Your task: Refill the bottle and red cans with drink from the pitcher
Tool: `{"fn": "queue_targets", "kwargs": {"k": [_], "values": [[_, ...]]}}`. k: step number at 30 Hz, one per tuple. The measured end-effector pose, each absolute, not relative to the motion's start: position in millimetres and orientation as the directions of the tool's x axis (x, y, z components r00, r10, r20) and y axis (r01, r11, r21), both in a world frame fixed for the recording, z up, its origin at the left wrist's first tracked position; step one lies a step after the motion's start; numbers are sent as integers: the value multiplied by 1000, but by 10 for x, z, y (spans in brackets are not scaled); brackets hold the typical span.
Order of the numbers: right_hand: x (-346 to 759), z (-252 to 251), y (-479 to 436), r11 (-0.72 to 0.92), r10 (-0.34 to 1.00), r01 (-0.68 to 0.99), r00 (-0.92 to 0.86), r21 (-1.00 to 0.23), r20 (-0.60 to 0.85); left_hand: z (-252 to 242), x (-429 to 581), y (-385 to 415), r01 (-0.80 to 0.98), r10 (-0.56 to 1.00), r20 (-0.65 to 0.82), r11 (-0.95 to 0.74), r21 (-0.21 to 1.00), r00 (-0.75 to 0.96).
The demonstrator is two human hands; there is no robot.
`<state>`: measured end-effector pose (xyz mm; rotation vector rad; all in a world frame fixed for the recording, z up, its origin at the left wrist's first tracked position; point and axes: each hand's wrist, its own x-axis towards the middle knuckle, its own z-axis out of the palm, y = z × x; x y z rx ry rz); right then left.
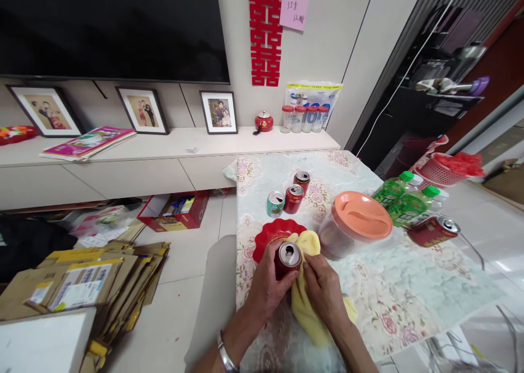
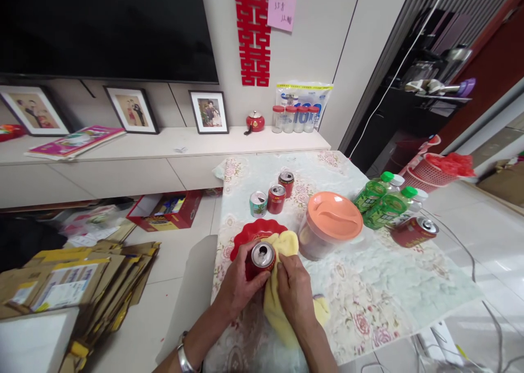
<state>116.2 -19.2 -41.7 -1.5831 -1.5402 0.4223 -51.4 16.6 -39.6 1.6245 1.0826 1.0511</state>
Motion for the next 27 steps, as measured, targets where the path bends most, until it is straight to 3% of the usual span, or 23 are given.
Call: {"fn": "queue_targets", "kwargs": {"k": [12, 18, 23, 27], "values": [[1459, -286, -617, 85, 834, 745, 310, -661, 456, -437, -438, 177, 155, 960, 129, -171, 973, 248], [1496, -428, -657, 158, 869, 799, 165, -580, 466, -428, -434, 146, 144, 963, 189, -218, 965, 195], [1534, -375, -634, 112, 821, 863, 200, -493, 535, -362, -415, 147, 92, 963, 220, -237, 967, 158], [1351, -232, -552, 249, 804, 842, 96, -479, 587, -364, -394, 138, 87, 961, 239, -253, 964, 139]]}}
